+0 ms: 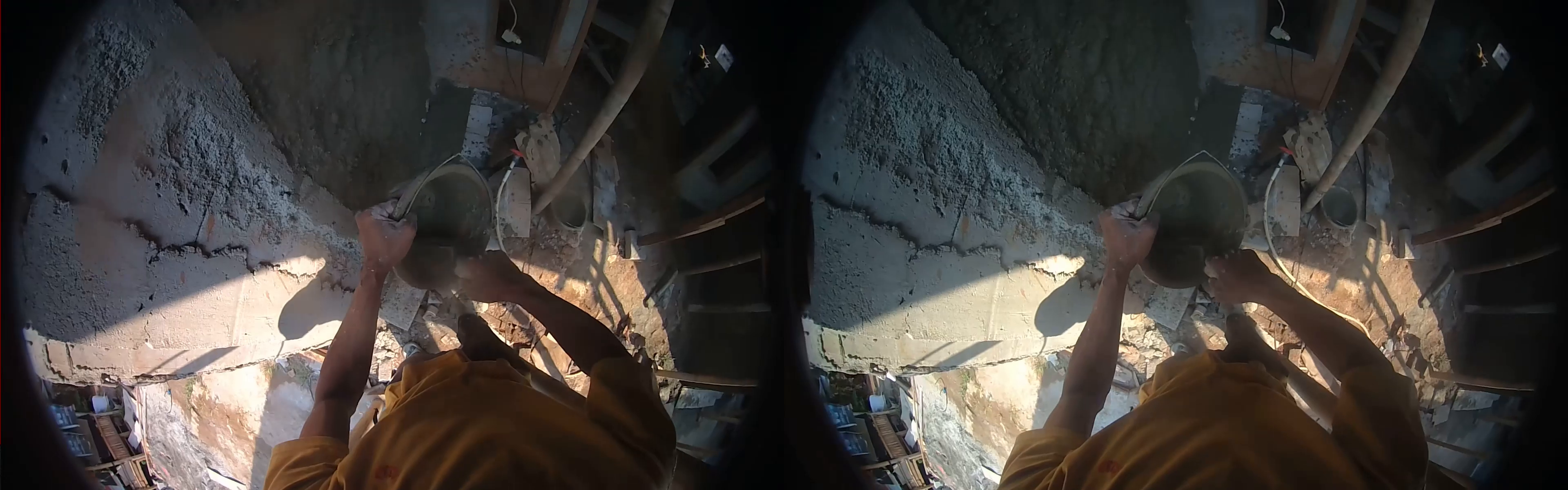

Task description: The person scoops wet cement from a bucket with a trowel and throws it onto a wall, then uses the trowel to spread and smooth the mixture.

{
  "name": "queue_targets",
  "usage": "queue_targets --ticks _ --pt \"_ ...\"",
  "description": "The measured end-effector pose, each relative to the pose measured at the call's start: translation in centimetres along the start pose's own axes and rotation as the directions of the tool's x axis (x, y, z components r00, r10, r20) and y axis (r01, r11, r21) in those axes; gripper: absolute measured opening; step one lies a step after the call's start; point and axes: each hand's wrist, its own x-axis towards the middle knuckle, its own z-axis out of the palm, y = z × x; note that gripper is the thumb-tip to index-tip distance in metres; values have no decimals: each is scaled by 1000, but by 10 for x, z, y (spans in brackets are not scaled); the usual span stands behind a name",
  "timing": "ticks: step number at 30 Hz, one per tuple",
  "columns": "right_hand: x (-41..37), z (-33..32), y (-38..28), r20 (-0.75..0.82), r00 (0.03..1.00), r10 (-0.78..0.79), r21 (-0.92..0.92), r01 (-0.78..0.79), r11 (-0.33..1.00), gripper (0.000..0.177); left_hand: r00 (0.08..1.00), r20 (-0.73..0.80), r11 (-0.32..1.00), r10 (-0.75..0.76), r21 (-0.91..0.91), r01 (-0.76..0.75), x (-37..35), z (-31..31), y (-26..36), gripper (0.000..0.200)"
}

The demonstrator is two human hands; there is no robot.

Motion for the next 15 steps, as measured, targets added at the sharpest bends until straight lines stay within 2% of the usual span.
queue_targets --ticks 2,4,5,7,8,10,12,14,15 --pt "-38 -61 -14 -4 992 124 138 -122 983 46 1000 -17 1000 -4 -8 4 -1 1 8 18" --pt "-79 -113 -28 -172 978 121 14 -120 993 48 999 -49 1000 -18 18 19 -1 1 5 16" --pt "-89 -120 -29 -255 957 139 67 -126 990 50 998 -51 998 -24 56 26 3 -2 6 16" --pt "-113 -116 -26 -373 912 172 169 -116 979 53 994 -106 999 17 -46 -21 11 1 2 18" --pt "-109 -90 -3 -459 884 86 108 -41 993 54 992 -129 995 15 -96 -28 11 4 -2 19" --pt "-74 -23 50 -606 791 -85 -19 92 996 57 987 -139 992 82 -80 -94 17 3 -9 22" --pt "-51 -34 56 -367 930 17 -167 -84 982 52 983 -132 990 128 -46 -135 18 4 -9 25" --pt "-22 -45 62 -181 963 202 -115 -224 968 45 978 -123 985 168 -1 -170 21 16 -4 28" --pt "-12 -69 55 -190 958 214 -62 -229 971 40 982 -89 982 168 100 -159 26 22 0 34"
